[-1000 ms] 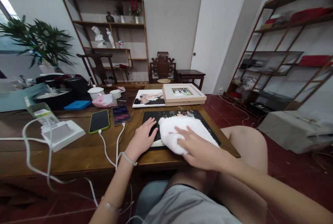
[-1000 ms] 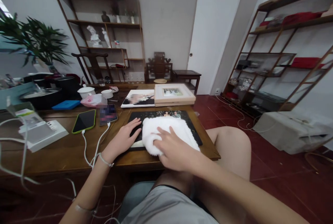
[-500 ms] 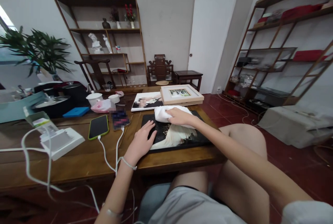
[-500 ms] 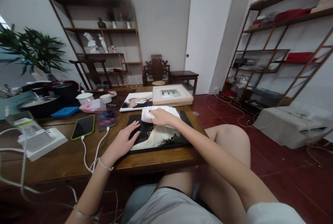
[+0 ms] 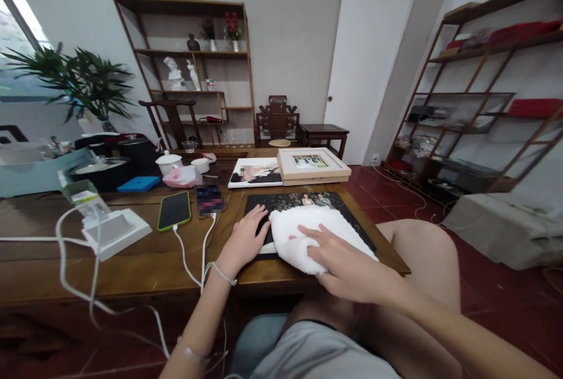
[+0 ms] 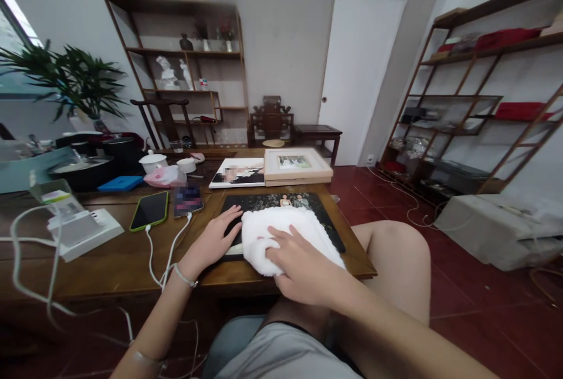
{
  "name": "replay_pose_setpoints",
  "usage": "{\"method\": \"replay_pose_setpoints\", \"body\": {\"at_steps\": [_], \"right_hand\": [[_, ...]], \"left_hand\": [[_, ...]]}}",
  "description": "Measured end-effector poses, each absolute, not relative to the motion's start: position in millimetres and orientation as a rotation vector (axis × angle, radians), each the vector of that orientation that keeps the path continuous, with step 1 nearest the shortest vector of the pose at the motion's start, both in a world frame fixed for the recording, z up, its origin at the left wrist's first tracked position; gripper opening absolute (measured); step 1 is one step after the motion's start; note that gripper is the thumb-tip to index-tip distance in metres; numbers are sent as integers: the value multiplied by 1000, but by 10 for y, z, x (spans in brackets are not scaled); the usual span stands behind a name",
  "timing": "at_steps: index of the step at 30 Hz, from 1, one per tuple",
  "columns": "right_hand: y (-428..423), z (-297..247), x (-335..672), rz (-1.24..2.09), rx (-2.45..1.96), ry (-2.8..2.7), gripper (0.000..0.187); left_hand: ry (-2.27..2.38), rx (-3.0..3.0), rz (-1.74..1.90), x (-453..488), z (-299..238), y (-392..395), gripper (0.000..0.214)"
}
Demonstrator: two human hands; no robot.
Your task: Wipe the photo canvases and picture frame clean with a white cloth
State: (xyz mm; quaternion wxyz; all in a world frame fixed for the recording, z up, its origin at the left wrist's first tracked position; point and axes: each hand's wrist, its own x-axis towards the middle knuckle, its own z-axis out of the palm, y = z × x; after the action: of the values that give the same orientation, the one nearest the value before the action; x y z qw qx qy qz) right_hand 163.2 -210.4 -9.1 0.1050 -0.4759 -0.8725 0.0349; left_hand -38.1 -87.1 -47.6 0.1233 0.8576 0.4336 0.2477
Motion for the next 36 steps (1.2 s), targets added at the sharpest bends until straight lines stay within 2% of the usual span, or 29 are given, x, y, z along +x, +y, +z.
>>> {"method": "replay_pose_setpoints", "body": {"at_steps": [7, 14, 20, 25, 29, 36], "right_hand": [[-1537, -85, 1717, -78, -1593, -2458, 28], [-908, -44, 1537, -151, -1667, -2434, 28], [-1276, -76, 1251, -82, -1301, -2648, 28], [-1812, -42, 1415, 38, -1055, -2720, 24], [-1972, -27, 1699, 149, -1236, -2619, 29], [-1405, -50, 1997, 7, -1684, -2359, 17]], "left_hand": [[1268, 2487, 733, -385, -482, -880, 42], [1178, 2401, 1037, -372, -411, -924, 42], [1157, 2319, 1146, -395, -420, -917, 56], [1235, 2308, 1098, -403, -458, -898, 57], [1252, 2413, 927, -381, -470, -900, 52], [1249, 2561, 795, -371, -480, -869, 42]]}}
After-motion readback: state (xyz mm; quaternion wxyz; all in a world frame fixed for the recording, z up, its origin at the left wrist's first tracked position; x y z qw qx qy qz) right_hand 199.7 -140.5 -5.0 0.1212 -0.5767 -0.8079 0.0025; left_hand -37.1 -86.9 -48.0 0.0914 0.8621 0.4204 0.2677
